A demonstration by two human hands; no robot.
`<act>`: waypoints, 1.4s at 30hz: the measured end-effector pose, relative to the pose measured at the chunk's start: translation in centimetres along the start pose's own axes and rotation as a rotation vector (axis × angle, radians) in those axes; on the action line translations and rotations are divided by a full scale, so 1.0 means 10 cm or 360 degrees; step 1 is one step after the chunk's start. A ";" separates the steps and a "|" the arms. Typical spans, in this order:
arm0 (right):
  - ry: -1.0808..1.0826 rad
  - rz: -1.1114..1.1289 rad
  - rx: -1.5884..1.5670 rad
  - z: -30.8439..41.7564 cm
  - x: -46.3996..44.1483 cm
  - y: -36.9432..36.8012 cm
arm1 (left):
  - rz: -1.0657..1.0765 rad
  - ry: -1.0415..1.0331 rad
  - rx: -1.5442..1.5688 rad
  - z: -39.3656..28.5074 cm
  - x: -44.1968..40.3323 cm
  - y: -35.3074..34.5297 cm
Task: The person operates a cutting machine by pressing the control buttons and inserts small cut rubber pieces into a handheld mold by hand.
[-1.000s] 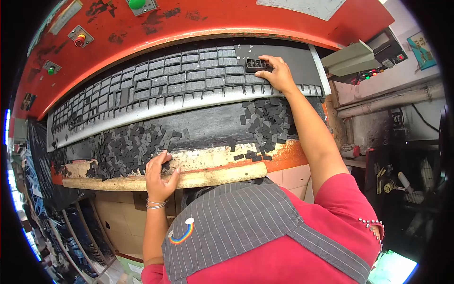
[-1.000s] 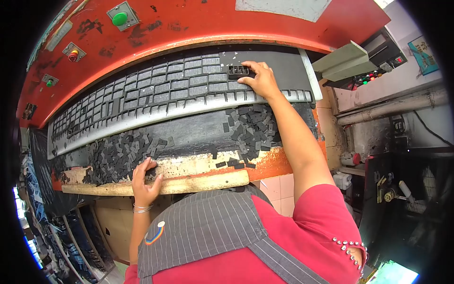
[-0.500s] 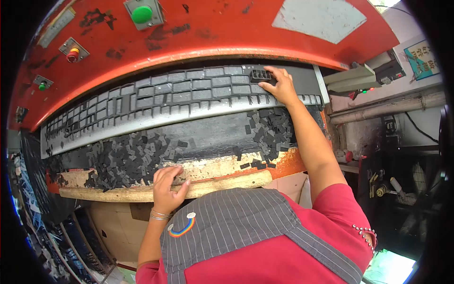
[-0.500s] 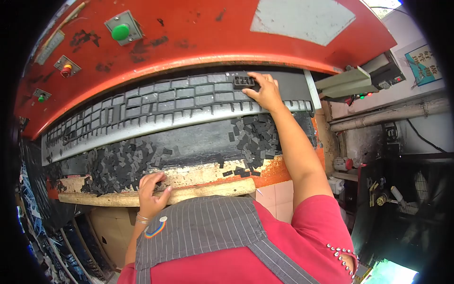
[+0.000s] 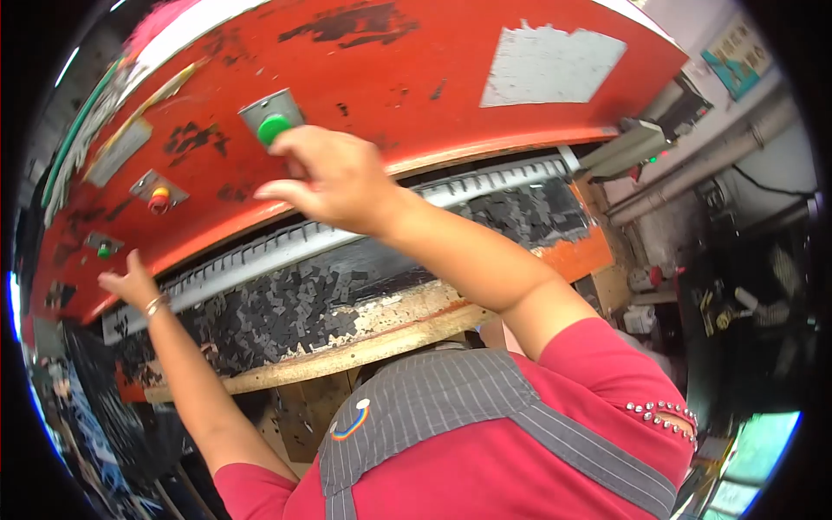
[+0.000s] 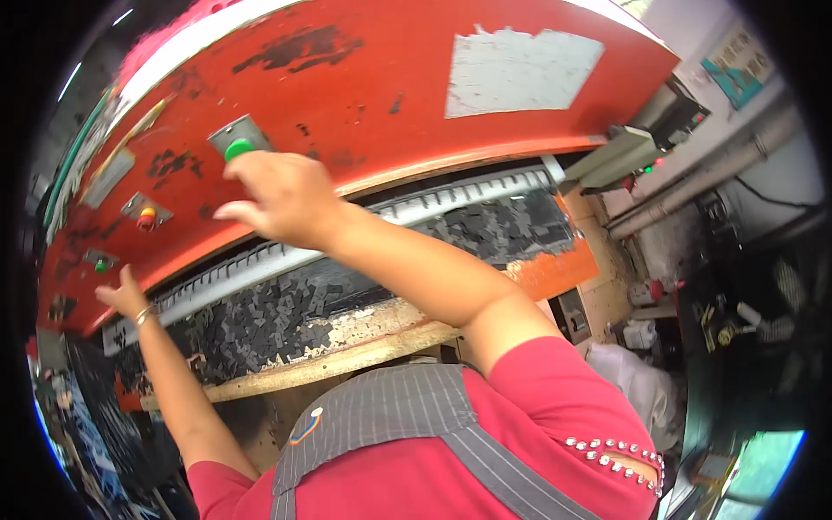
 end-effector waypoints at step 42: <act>-0.0617 0.0461 0.1357 -1.94 1.62 1.34 | 0.1595 -0.0692 0.1074 -3.04 3.65 1.03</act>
Point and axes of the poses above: each hand's wrist, its own x-axis away from the middle knuckle, its own y-axis out of the back of the hand, z = x × y, the point moved 5 cm from there along -x, towards the middle knuckle, and after that the axes turned 8 degrees about -y, right-handed, at the moved point
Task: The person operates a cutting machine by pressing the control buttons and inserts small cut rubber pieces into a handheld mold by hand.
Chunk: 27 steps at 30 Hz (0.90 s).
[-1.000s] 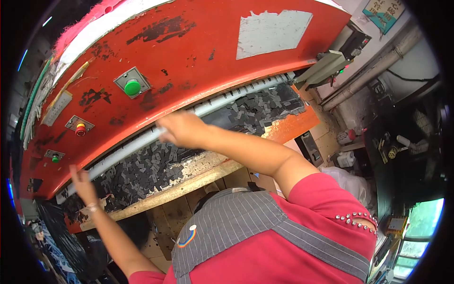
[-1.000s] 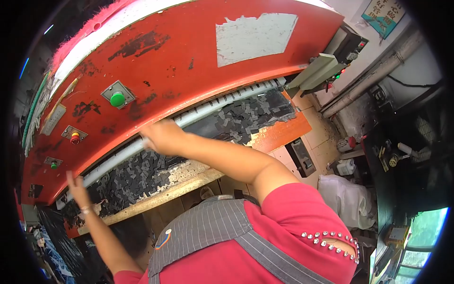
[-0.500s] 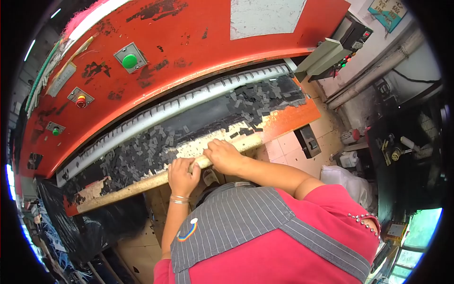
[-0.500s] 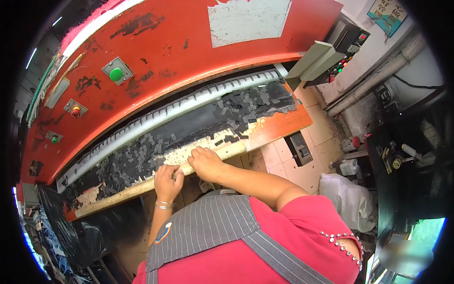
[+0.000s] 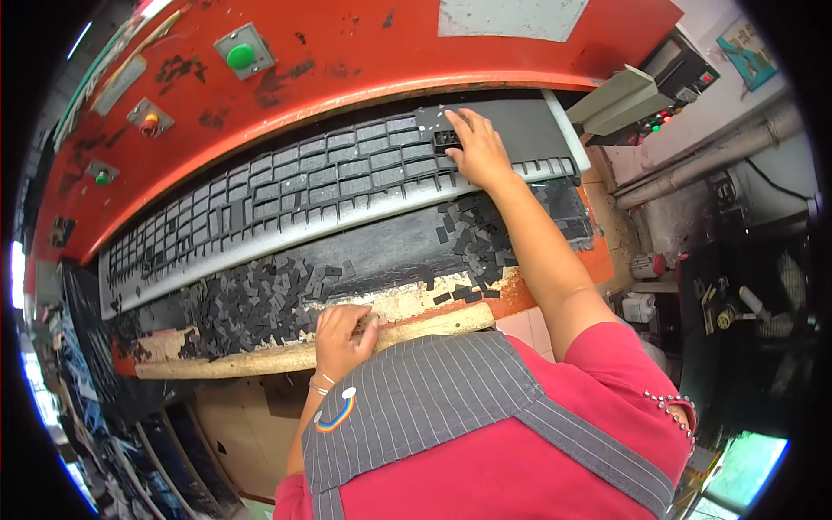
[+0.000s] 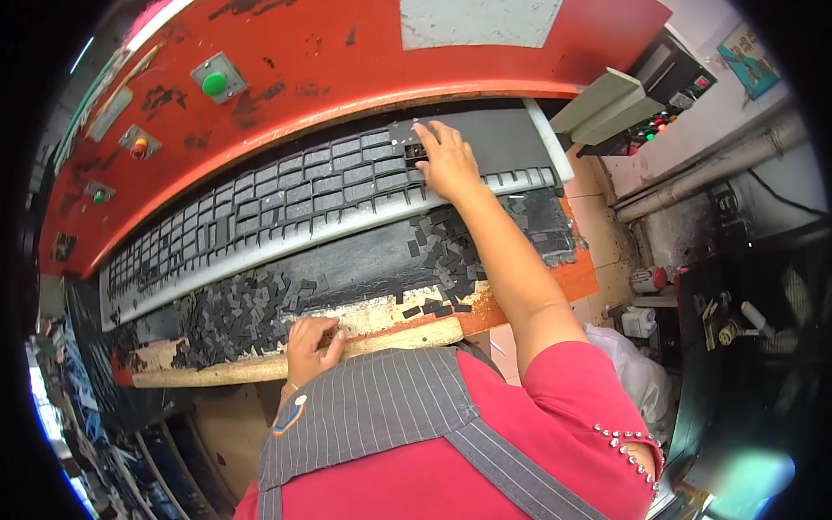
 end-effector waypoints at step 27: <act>0.0026 0.1030 -0.1120 1.66 1.55 0.43 | 0.0143 0.0359 0.0330 0.06 0.07 0.19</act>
Point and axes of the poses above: each hand's wrist, its own x-axis away from the middle knuckle, its own y-axis out of the back of the hand, z = x × y, the point moved 5 cm from there along -x, towards the middle knuckle, and after that the axes turned 8 degrees about -y, right-handed, at the moved point
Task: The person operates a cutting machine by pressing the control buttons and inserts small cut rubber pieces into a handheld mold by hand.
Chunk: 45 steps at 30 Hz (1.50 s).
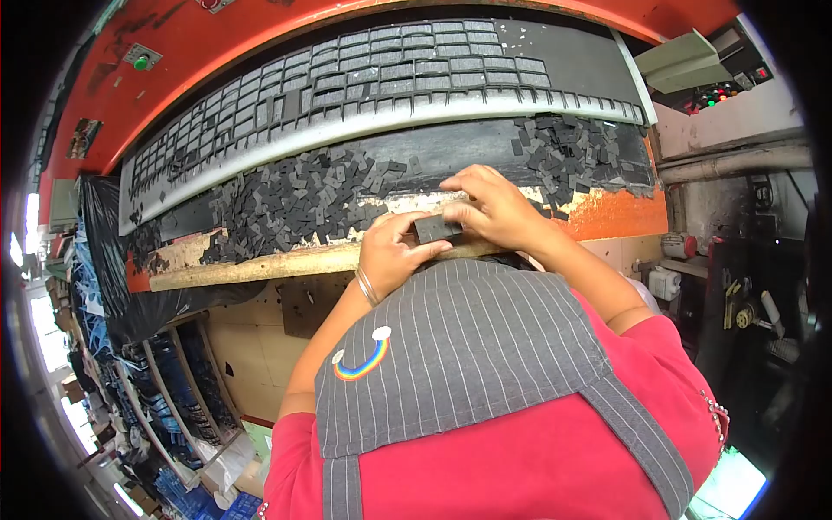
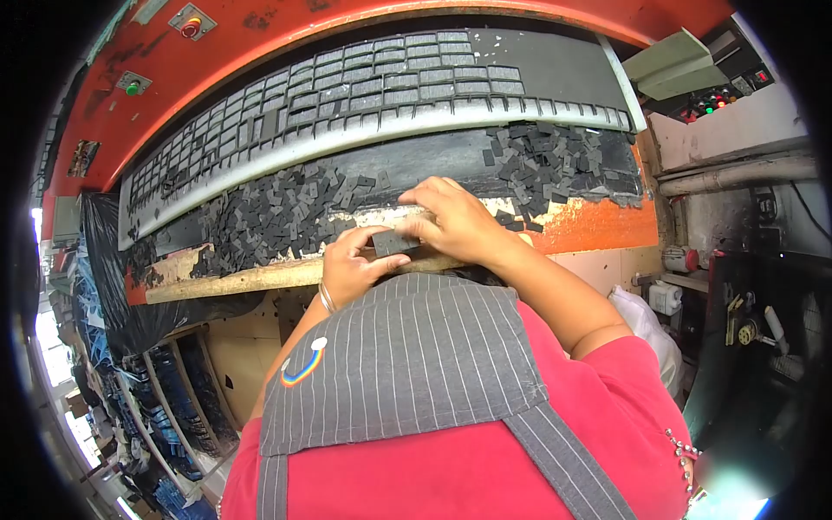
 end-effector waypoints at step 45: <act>0.0258 -0.0541 0.0024 0.48 -0.51 -0.37 | -0.0232 -0.0207 -0.0485 0.32 0.42 0.53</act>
Point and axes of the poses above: each hand's wrist, its own x-axis away from the middle knuckle, its own y-axis out of the back of the hand, z = x × y, the point moved 5 cm from there along -x, towards the middle knuckle, and after that the axes turned 8 degrees about -y, right-handed, at the moved point
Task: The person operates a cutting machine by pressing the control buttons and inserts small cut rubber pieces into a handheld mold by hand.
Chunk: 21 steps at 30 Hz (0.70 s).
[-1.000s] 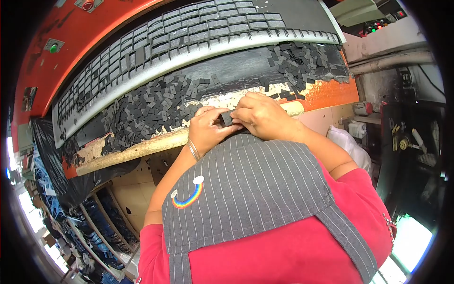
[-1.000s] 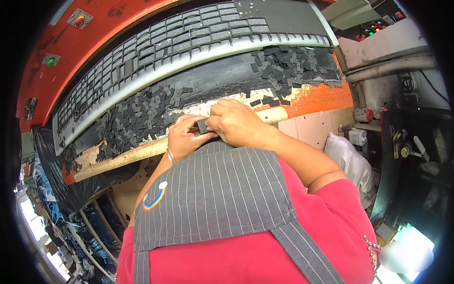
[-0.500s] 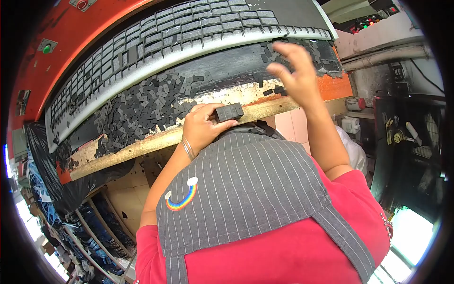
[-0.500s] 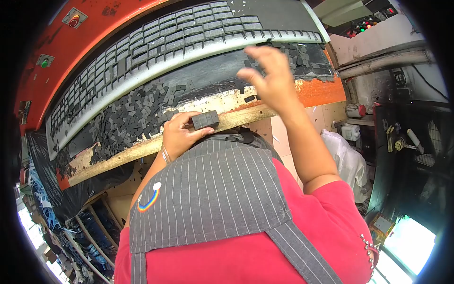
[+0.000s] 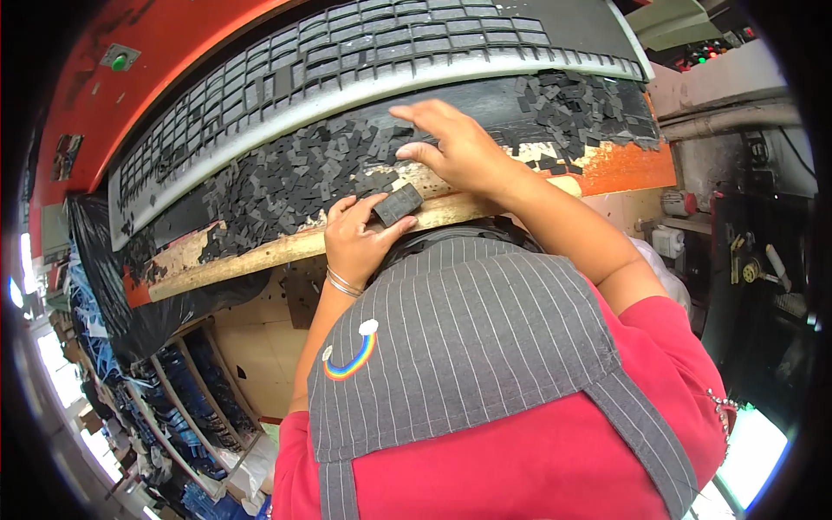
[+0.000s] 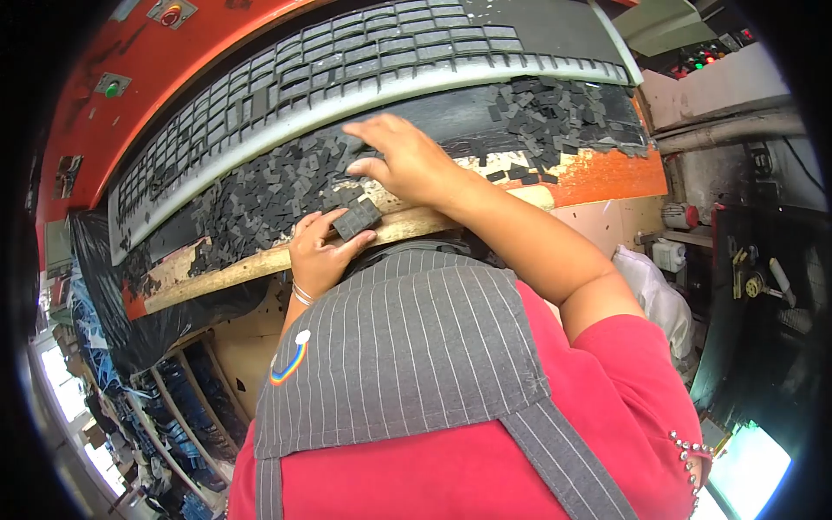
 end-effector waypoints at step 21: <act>0.0164 0.0469 0.0171 0.15 0.46 -0.18 | -0.0119 -0.0257 -0.0002 0.06 0.06 0.04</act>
Point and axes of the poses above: each hand's wrist, its own x-axis away from the middle knuckle, its own y-axis out of the back of the hand, z = x × y, the point moved 5 cm from there along -x, towards the middle knuckle, and after that the axes turned 8 degrees about -y, right-handed, at the moved point
